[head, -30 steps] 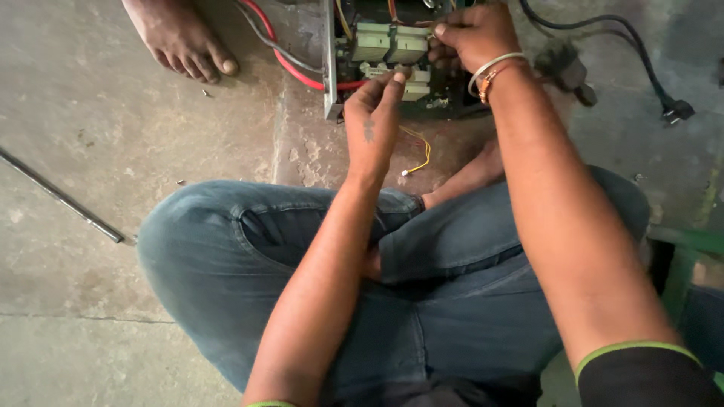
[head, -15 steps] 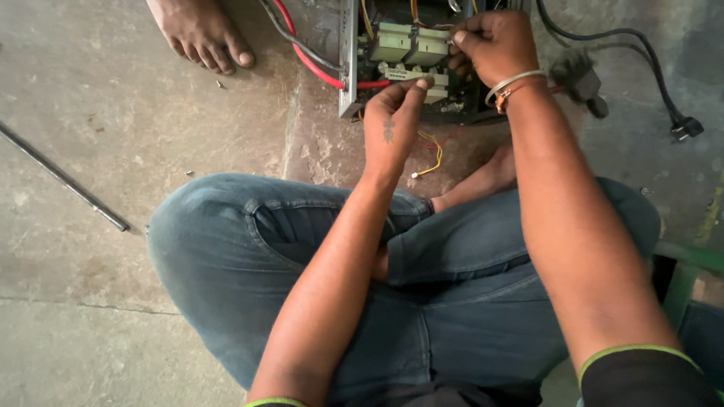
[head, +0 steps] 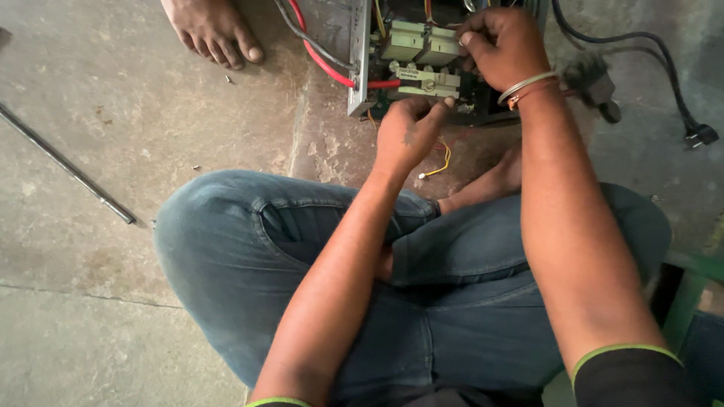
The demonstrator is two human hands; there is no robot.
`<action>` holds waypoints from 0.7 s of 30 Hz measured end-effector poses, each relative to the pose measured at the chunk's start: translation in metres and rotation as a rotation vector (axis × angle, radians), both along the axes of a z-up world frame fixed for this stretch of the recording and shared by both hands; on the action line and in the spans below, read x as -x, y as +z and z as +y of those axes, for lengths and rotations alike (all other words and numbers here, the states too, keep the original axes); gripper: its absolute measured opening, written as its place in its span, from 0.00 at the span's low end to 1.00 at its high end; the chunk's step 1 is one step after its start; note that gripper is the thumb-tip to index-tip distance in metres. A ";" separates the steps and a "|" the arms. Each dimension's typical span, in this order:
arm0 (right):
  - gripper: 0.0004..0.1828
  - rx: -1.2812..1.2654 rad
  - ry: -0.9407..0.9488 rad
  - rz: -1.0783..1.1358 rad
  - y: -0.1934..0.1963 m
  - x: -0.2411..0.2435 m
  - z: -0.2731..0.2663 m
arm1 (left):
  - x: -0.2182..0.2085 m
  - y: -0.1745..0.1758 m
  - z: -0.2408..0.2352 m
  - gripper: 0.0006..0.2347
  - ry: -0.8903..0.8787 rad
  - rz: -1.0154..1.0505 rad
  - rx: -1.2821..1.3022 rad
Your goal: The person sits on the floor and works on an open electronic device, likely a power inverter. They use a screwdriver to tighten screws on the circuit board and connect wires to terminals. The person also handles small components and adjusts connections within the device.
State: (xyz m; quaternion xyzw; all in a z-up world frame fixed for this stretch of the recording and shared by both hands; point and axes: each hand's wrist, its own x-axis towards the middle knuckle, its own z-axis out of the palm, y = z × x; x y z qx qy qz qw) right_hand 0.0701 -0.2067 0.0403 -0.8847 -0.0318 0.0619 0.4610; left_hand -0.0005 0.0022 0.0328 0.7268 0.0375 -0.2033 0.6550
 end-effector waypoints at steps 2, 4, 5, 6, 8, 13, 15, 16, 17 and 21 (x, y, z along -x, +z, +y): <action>0.04 0.018 0.013 0.006 0.001 -0.001 0.000 | 0.001 -0.004 0.000 0.19 -0.006 -0.047 -0.068; 0.05 0.040 0.019 0.024 0.003 0.000 -0.002 | 0.002 -0.009 -0.001 0.18 -0.004 -0.056 -0.072; 0.04 0.095 0.048 -0.051 0.003 0.000 -0.002 | 0.002 -0.010 -0.001 0.18 -0.002 -0.046 -0.074; 0.04 0.150 0.078 -0.125 0.003 0.000 -0.002 | 0.003 -0.011 -0.001 0.18 -0.001 -0.036 -0.075; 0.04 0.233 0.113 -0.225 0.002 -0.001 -0.002 | 0.003 -0.012 -0.002 0.17 0.017 -0.044 -0.088; 0.04 0.172 0.097 -0.171 0.001 0.001 -0.003 | 0.003 -0.012 -0.003 0.17 0.013 -0.034 -0.127; 0.04 0.021 0.035 -0.042 0.002 0.003 -0.002 | 0.003 -0.013 -0.002 0.17 0.024 -0.042 -0.127; 0.04 -0.054 0.004 0.023 0.002 0.004 -0.002 | 0.004 -0.014 -0.002 0.17 0.030 -0.046 -0.126; 0.03 0.070 0.053 -0.097 0.004 0.004 -0.002 | 0.003 -0.014 -0.002 0.17 0.030 -0.059 -0.112; 0.03 0.306 0.146 -0.306 0.005 0.007 0.000 | 0.003 -0.017 -0.003 0.17 0.021 -0.061 -0.109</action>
